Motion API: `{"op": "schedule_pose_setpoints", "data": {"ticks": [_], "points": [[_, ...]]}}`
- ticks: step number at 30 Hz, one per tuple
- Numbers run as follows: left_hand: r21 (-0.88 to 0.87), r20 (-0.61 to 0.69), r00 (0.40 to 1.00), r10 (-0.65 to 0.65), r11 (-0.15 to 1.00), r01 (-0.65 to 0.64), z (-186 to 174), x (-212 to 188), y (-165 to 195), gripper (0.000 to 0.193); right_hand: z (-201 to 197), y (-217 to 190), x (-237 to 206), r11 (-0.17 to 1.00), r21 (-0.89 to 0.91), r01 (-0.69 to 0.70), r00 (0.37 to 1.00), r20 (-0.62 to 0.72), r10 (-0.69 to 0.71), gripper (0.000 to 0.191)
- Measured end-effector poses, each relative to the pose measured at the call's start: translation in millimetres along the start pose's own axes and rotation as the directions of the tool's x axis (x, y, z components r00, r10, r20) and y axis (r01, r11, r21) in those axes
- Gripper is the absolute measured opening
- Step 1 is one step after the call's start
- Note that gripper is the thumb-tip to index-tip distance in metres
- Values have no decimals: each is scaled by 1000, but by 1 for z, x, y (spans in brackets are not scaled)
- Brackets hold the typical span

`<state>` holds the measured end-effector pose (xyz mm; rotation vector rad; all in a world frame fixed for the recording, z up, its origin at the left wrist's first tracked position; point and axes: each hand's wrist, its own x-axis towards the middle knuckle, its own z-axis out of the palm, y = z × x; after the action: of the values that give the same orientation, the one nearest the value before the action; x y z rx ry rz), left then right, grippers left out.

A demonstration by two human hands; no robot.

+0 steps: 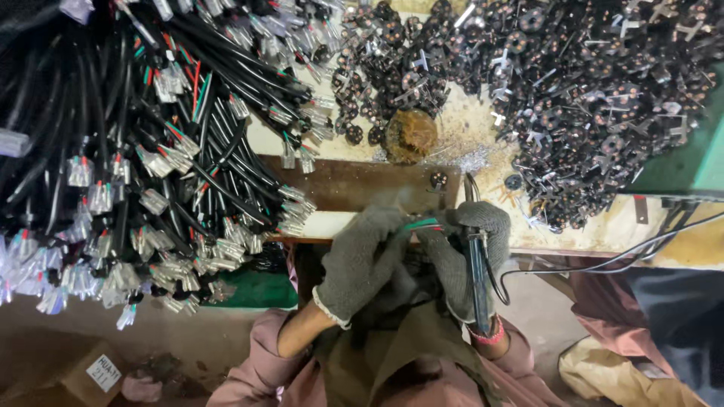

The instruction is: The person solders electrical wire connections at a workbench. They hold a wire with one gloved hand, apply a soldering iron to the exposed wire ends, feed solder, then set the finished wire aside and pick up the next wire, repeating the process across many wires.

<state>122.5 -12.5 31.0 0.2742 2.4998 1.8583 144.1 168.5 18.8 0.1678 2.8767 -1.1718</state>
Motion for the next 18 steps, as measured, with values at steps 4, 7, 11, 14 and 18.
{"op": "schedule_pose_setpoints", "data": {"ticks": [4,7,11,14,18], "points": [[-252,141,838,-527,800,545,0,1,3,16,2,-24,-2,738,674,-24,983,-117,138,43],[-195,184,912,-366,896,398,-8,1,-1,16,-4,-26,0,854,497,-155,987,42,155,39],[35,412,860,-301,948,315,-14,0,-11,16,-18,-15,12,972,122,-202,970,164,181,26],[-275,415,869,-267,874,400,-9,-2,-15,14,-22,-12,16,972,234,-25,990,141,-8,18],[-122,277,895,-349,911,393,-2,-5,-11,14,-16,-12,12,638,744,-199,980,164,114,54]]}}
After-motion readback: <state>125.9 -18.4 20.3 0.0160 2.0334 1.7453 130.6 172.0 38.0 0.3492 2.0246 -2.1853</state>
